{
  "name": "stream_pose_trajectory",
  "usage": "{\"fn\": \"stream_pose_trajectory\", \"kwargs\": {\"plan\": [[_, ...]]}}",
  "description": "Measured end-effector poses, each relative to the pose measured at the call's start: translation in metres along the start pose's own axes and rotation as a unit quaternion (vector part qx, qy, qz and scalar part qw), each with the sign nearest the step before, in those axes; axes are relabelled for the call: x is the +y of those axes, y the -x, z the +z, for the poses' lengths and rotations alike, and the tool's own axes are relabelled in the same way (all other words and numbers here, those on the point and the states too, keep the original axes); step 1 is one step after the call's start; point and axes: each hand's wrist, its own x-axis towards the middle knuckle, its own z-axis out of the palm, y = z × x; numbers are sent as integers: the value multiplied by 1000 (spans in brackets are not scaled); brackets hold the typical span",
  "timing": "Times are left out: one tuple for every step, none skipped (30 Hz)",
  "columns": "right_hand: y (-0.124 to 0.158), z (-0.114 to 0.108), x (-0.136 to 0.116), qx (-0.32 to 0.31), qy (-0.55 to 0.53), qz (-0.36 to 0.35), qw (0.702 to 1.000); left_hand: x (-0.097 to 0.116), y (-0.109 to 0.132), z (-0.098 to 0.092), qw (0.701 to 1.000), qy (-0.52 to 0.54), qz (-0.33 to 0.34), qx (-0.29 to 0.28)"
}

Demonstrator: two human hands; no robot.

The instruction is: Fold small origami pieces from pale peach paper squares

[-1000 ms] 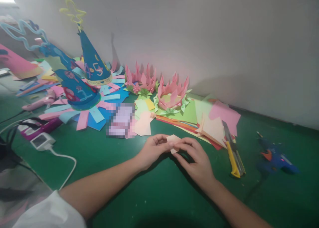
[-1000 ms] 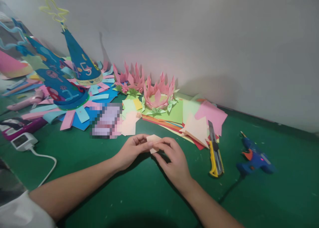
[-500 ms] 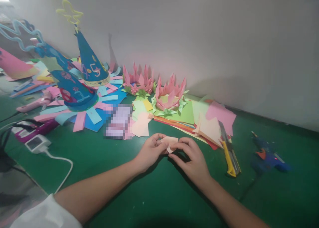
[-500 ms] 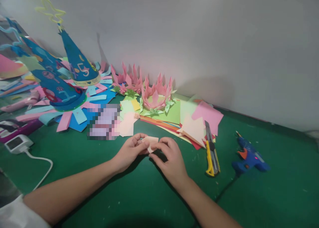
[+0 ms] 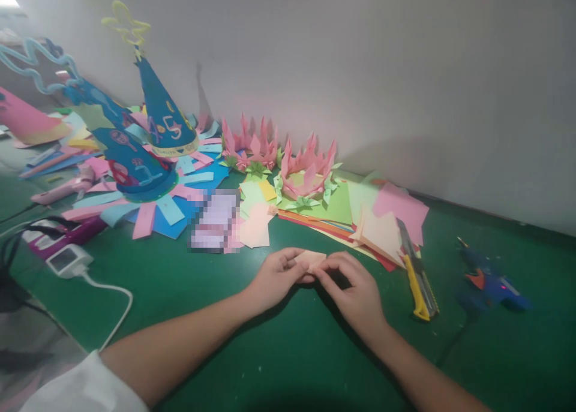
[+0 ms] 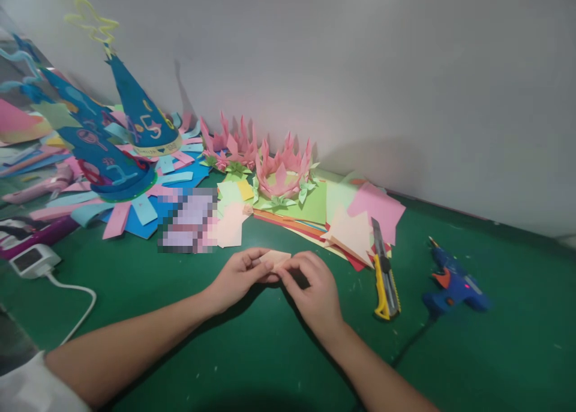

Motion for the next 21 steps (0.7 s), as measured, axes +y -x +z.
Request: {"fn": "stream_pose_trajectory", "kwargs": {"plan": [[0,0,0,0,-3,8,1000,0,0,0,1000,0,-2,-2],[0,0,-1,1,-7,16,1000,0,0,0,1000,0,-2,-2],[-1,1,-1,0,-11,25,1000,0,0,0,1000,-2,-3,-2],[-1,1,-2,-1,-15,33,999,0,0,0,1000,-4,-4,-1],[-1,1,-2,-3,-18,42,999,0,0,-1,1000,-5,-4,0],[-1,1,-3,-6,-21,49,999,0,0,-1,1000,-5,-4,1],[-1,1,-3,-9,-23,56,998,0,0,-1,1000,-4,-5,2],[-1,1,-4,-12,-24,62,998,0,0,-1,1000,-5,-7,1],[-2,1,-4,-14,-25,68,997,0,0,-1,1000,-6,-8,0],[-2,1,-5,-16,-26,74,997,0,0,-1,1000,-8,-8,-2],[-2,1,-5,-19,-27,81,996,-1,0,-1,1000,-11,-9,-3],[-2,0,-5,-21,-29,87,996,-1,0,-1,1000,-14,-9,-5],[-2,0,-5,-24,-32,93,995,-2,0,-1,1000,-17,-7,-7],[-2,-1,-6,-25,-36,98,994,-2,0,-2,1000,-20,-5,-9],[-3,-1,-6,-26,-41,104,993,-3,0,-2,1000,-25,-2,-12],[-3,-1,-6,-25,-47,108,993,-4,-1,-3,999,-30,2,-16],[-3,-1,-6,-24,-51,112,992,-4,-1,-3,999,-32,4,-19],[-3,-1,-6,-24,-56,115,991,-4,-1,-3,999,-31,4,-21],[-3,0,-6,-23,-58,118,991,-4,-1,-3,999,-27,2,-22],[-3,0,-6,-24,-59,119,991,-4,-1,-2,1000,-20,-3,-21],[-3,1,-6,-23,-59,121,991,-3,-1,-2,1000,-12,-8,-18]]}}
